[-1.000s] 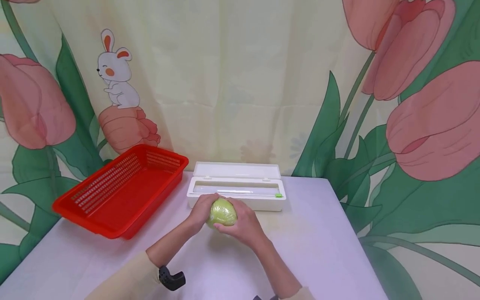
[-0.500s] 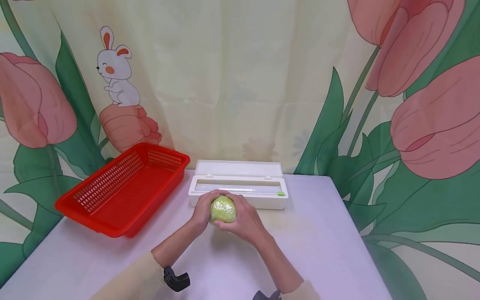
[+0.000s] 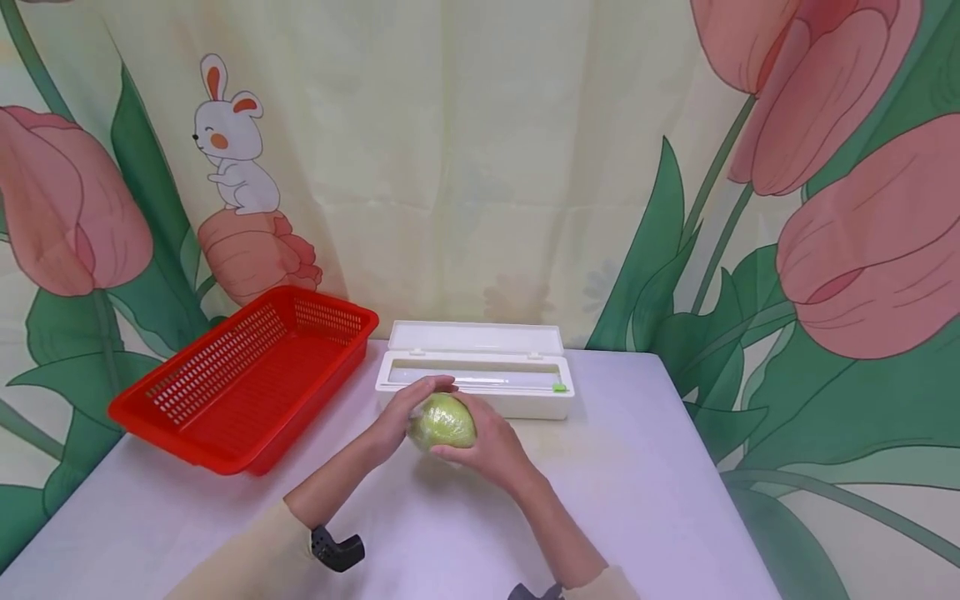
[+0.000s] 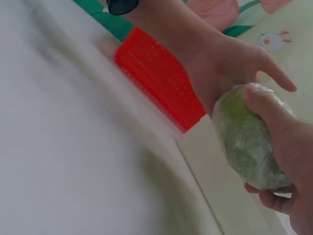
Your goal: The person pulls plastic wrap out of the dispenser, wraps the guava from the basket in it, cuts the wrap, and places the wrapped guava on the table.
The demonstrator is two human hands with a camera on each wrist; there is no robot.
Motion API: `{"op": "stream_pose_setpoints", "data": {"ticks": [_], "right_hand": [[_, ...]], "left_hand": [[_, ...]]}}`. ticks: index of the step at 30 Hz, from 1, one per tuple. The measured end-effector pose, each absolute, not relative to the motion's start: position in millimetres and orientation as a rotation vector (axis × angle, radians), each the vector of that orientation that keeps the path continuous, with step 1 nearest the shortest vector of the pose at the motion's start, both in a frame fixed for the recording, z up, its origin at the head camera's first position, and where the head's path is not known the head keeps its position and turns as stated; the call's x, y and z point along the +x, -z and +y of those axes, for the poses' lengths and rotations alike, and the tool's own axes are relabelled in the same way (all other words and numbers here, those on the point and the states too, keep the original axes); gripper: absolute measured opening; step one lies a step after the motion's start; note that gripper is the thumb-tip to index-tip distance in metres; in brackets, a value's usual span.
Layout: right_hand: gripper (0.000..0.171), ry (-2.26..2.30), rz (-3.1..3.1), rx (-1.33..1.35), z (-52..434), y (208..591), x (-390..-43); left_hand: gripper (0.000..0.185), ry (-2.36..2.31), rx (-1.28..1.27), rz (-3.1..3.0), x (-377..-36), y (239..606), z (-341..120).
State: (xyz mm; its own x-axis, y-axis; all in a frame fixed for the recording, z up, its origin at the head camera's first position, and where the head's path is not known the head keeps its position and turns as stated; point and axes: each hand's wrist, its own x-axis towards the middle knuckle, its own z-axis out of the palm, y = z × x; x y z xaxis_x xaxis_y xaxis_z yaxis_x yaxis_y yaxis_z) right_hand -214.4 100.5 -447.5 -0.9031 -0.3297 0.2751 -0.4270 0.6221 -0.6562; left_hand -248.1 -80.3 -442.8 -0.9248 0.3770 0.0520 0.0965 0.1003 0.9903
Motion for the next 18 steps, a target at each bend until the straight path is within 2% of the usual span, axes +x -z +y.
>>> {"op": "stream_pose_setpoints", "data": {"ticks": [7,13,18], "right_hand": [[0.086,-1.077,-2.73,0.648,110,451,-217],[0.09,-1.107,-2.735,0.714,114,452,-219],[0.096,-1.177,-2.758,0.685,118,452,-221]], "left_hand": [[0.043,-1.703,0.569,2.133,-252,450,-104],[0.06,-1.627,0.739,2.221,-249,457,-108],[0.06,-1.659,0.712,2.264,-246,459,-106]]}}
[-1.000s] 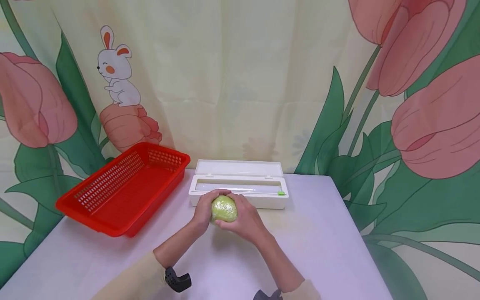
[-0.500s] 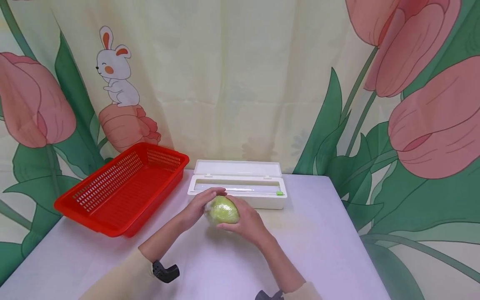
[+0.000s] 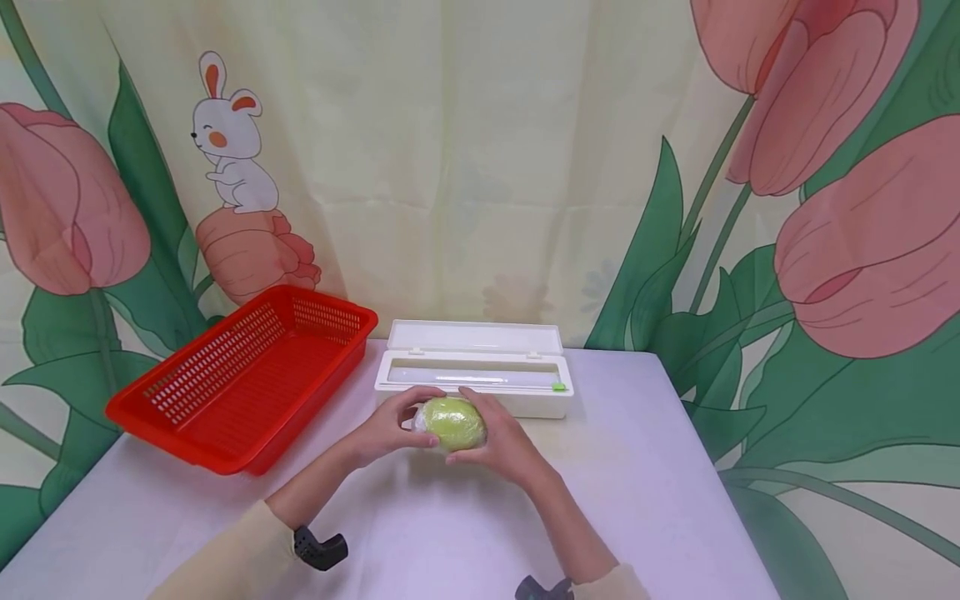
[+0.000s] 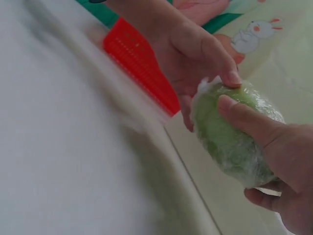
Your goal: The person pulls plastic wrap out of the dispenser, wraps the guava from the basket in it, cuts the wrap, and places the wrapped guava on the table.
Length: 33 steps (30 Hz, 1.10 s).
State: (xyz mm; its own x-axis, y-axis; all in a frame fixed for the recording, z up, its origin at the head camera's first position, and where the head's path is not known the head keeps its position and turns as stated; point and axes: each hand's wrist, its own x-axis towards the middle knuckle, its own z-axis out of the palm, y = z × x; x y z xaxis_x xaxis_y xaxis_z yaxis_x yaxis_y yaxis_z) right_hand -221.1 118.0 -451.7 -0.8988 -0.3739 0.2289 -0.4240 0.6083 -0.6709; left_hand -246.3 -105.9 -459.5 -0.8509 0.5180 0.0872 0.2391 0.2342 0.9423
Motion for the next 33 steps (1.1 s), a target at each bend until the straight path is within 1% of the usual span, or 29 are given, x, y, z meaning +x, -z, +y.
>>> {"op": "stream_pose_setpoints", "data": {"ticks": [3,5,11,15,19,25,29,31,33], "right_hand": [[0.098,-1.283,-2.774,0.592,121,453,-222],[0.096,-1.381,-2.779,0.534,124,454,-222],[0.08,-1.629,-2.715,0.489,124,448,-213],[0.07,-1.643,-2.686,0.501,120,438,-205],[0.065,-1.634,-2.674,0.479,120,437,-202],[0.065,-1.649,-2.659,0.395,121,449,-209],[0.071,-1.658,-2.661,0.339,124,471,-218],[0.075,-1.682,-2.659,0.336,124,482,-222],[0.076,-1.687,-2.663,0.357,122,485,-219]], "left_hand": [[0.061,-1.674,0.645,2.273,-244,460,-106],[0.061,-1.686,0.593,2.278,-243,460,-107],[0.064,-1.729,0.521,2.287,-241,465,-110],[0.066,-1.747,0.53,2.275,-242,472,-110],[0.067,-1.741,0.541,2.263,-242,478,-108],[0.074,-1.689,0.605,2.276,-243,483,-107],[0.076,-1.703,0.618,2.295,-243,486,-105],[0.075,-1.697,0.612,2.306,-241,481,-105],[0.074,-1.693,0.607,2.309,-239,479,-105]]}}
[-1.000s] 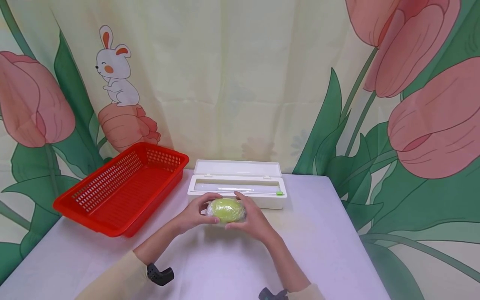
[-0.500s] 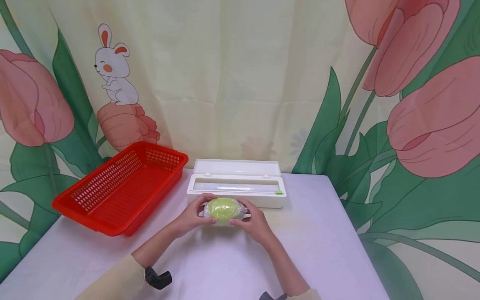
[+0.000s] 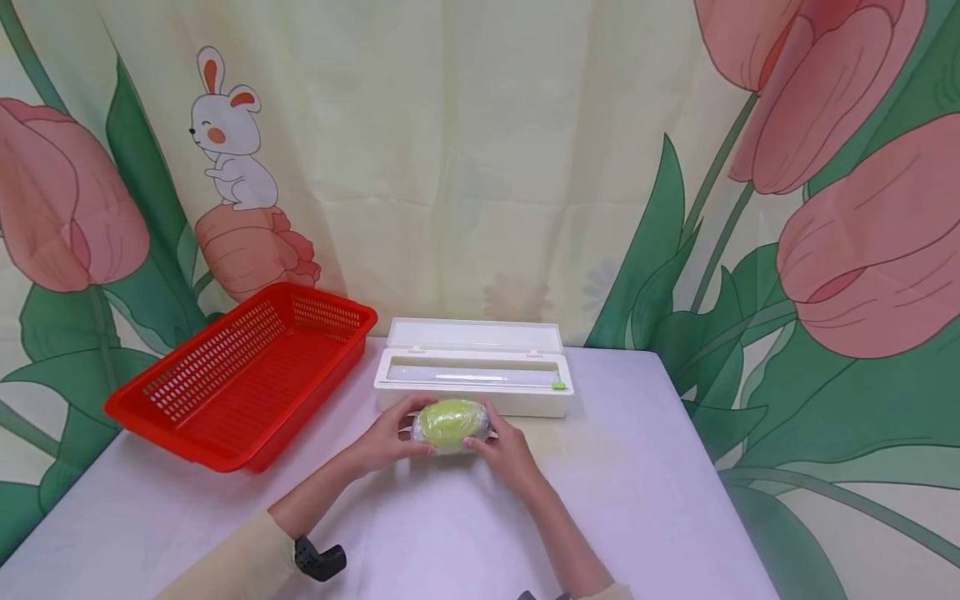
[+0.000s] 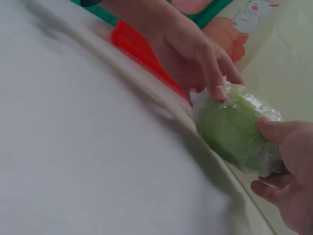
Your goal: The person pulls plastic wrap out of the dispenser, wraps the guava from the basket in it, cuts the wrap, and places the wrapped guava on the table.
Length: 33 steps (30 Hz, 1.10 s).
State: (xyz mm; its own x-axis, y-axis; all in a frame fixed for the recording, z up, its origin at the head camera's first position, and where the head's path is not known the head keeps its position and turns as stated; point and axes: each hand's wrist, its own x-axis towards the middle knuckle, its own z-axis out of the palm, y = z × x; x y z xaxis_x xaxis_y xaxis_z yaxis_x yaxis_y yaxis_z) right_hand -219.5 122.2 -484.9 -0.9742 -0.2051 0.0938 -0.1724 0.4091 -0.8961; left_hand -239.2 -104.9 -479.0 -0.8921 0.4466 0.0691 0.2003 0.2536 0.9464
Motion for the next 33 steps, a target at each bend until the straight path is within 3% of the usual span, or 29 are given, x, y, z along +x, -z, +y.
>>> {"op": "stream_pose_setpoints", "data": {"ticks": [6,33], "right_hand": [[0.076,1.561,2.609,-0.339,117,491,-213],[0.073,1.675,2.589,-0.225,127,500,-217]], "left_hand": [[0.071,-1.661,0.603,2.341,-246,496,-106],[0.076,-1.576,0.687,2.429,-245,492,-108]]}}
